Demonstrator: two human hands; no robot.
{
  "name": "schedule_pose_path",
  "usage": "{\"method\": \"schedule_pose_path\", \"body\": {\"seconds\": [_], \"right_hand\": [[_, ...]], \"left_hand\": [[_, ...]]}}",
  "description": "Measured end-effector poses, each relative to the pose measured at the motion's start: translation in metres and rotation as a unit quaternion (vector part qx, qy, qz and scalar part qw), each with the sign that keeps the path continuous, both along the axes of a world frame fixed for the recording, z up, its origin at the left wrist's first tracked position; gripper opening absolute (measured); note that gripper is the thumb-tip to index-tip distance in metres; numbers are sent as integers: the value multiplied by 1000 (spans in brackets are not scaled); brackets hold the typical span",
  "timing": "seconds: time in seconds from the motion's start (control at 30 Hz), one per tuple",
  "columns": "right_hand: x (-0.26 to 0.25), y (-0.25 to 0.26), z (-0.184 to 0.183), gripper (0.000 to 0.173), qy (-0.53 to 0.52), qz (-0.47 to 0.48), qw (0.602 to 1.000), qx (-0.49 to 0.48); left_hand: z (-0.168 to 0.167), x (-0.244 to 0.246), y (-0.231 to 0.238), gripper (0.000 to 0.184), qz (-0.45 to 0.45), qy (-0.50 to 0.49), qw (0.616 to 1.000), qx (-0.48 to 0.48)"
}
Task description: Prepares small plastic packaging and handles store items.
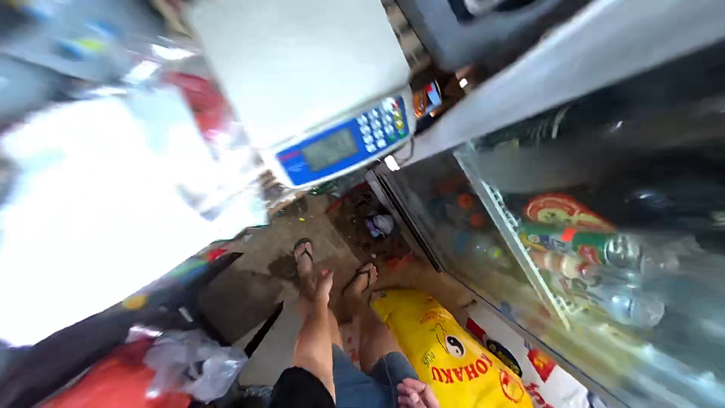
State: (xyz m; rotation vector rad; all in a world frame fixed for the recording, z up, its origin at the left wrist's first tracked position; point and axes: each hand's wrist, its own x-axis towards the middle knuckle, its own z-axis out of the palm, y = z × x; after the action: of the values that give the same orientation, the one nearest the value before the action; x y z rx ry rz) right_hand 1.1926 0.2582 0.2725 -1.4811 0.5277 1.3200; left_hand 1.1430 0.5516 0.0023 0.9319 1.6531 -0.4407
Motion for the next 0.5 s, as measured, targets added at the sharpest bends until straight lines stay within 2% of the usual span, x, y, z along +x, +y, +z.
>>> {"method": "schedule_pose_path", "body": {"seconds": [0.07, 0.13, 0.2, 0.27, 0.37, 0.5], "right_hand": [[11, 17, 6, 36, -25, 39, 999, 25], [23, 42, 17, 35, -60, 77, 994, 44], [37, 75, 31, 35, -104, 115, 986, 67], [44, 110, 46, 35, -142, 146, 976, 82], [48, 164, 59, 33, -193, 180, 957, 120], [48, 239, 69, 32, -244, 237, 928, 151]], "left_hand": [[52, -44, 22, 46, -3, 8, 1000, 5], [115, -74, 42, 41, -64, 16, 998, 18], [172, -96, 62, 38, -131, -9, 991, 31], [217, -120, 78, 38, -132, -57, 989, 34], [260, -146, 101, 36, -106, -109, 987, 50], [287, -174, 136, 35, -169, -112, 974, 99]]}}
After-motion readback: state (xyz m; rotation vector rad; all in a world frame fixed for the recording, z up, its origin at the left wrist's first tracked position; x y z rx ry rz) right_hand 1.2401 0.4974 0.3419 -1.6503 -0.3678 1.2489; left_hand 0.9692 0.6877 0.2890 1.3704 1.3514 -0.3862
